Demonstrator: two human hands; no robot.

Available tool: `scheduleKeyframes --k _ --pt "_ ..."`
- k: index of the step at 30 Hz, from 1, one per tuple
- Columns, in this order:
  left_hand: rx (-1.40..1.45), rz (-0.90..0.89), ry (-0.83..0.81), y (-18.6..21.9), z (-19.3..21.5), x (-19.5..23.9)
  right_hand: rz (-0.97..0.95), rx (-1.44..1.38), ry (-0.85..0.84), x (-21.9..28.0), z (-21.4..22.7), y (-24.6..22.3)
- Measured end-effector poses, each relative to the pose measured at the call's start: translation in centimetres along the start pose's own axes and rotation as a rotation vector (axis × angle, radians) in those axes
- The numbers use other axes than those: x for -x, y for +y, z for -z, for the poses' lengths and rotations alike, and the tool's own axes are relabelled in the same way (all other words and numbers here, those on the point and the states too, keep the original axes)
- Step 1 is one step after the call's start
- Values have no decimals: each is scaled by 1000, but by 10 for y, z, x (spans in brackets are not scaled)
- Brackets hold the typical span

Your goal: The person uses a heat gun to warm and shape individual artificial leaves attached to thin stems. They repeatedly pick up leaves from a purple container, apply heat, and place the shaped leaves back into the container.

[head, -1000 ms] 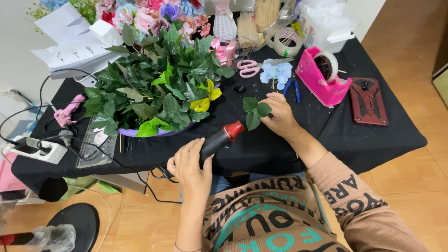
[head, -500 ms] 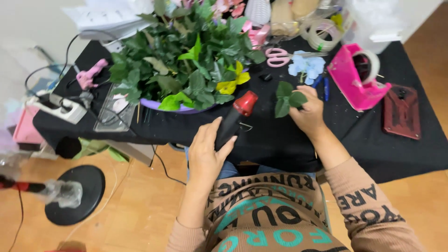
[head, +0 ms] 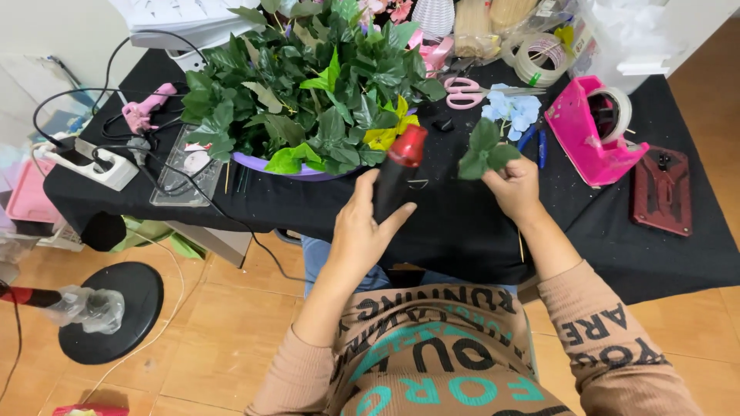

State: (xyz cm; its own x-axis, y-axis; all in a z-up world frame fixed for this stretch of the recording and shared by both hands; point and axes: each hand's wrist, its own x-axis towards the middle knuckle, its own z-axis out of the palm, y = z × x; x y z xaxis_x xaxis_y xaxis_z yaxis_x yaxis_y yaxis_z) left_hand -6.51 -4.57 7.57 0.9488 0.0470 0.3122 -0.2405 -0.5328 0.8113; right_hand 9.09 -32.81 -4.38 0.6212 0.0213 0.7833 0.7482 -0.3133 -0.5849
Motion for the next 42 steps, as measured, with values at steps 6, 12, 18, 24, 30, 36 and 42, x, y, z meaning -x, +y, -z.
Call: scheduleKeyframes --k 6,12,18,24,30,36,42 --pt "-37 -72 -216 16 -10 -20 -407 -602 -430 -10 1 -52" --pt "-103 56 -406 16 -34 -30 -491 -659 -310 -18 -16 -121" --pt "244 45 -391 -34 -35 -38 -512 -817 -77 -27 -17 -170" --pt "570 223 -565 -13 -3 -26 -347 -1012 -103 -27 -13 -151" --pt "820 40 -854 -46 -6 -18 -461 -1064 -29 -25 -13 -158" --pt "835 18 -904 -44 0 -10 -302 -1179 -167 -19 -14 -140" --pt "784 10 -845 -56 -9 0 -263 -1049 -179 -19 -18 -168"
